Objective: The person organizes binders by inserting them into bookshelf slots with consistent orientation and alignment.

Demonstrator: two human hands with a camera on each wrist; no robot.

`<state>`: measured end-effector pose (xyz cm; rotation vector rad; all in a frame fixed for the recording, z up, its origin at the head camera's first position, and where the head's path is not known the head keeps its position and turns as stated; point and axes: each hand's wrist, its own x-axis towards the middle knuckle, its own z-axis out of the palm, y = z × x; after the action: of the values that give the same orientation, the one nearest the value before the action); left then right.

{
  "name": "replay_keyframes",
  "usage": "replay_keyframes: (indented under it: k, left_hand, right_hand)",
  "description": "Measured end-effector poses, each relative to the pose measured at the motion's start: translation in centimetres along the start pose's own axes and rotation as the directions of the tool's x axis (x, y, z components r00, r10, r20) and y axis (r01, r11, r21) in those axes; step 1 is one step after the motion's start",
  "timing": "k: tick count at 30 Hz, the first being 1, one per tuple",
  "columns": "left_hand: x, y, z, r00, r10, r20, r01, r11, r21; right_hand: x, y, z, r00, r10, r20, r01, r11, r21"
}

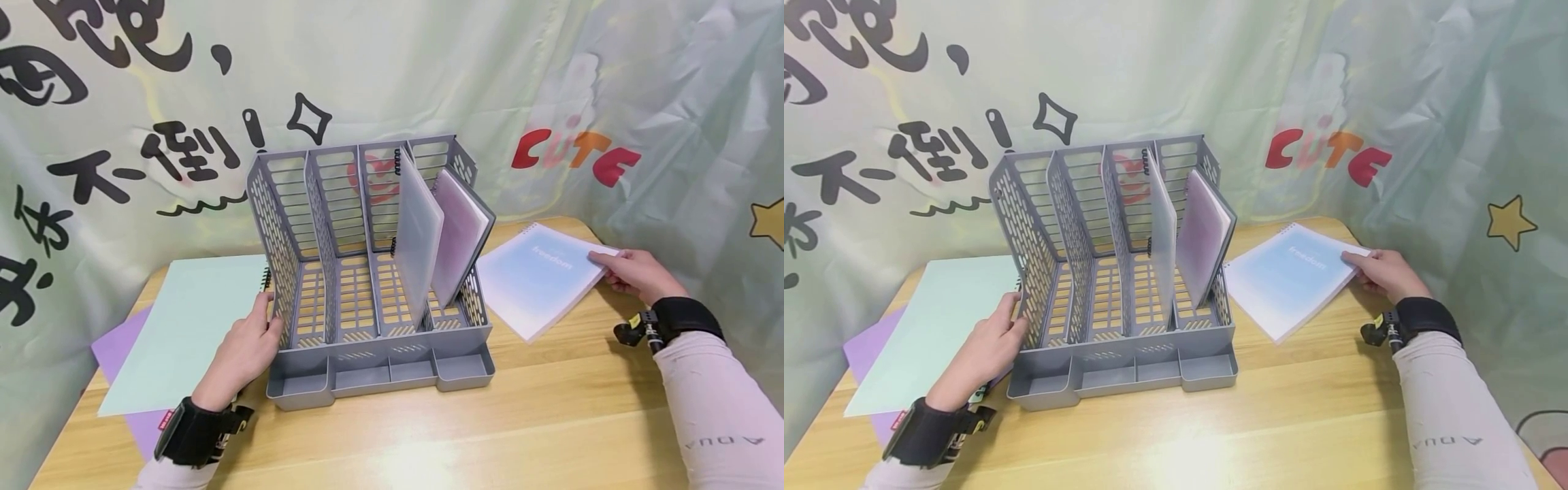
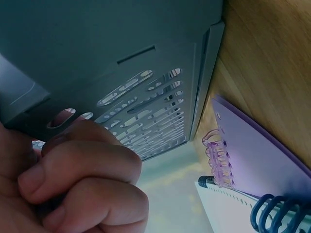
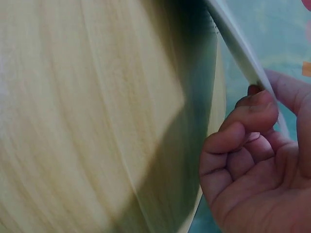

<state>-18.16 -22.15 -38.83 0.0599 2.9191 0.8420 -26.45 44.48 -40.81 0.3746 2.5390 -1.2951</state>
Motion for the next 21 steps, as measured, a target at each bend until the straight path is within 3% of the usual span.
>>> replay_keyframes:
  k: [13, 21]
  left_hand:
    - [0.1, -0.1, 0.1, 1.000, 0.000, -0.005, 0.000, 1.000, 0.001]
    - [0.1, -0.1, 0.0, 1.000, 0.001, -0.005, -0.001, 1.000, 0.009]
  right_hand:
    - [0.0, -0.6, 1.0, 0.997, -0.078, 0.022, 0.077, 0.995, 0.058]
    - [-0.1, -0.8, 1.4, 0.995, -0.093, 0.019, 0.093, 0.996, 0.019]
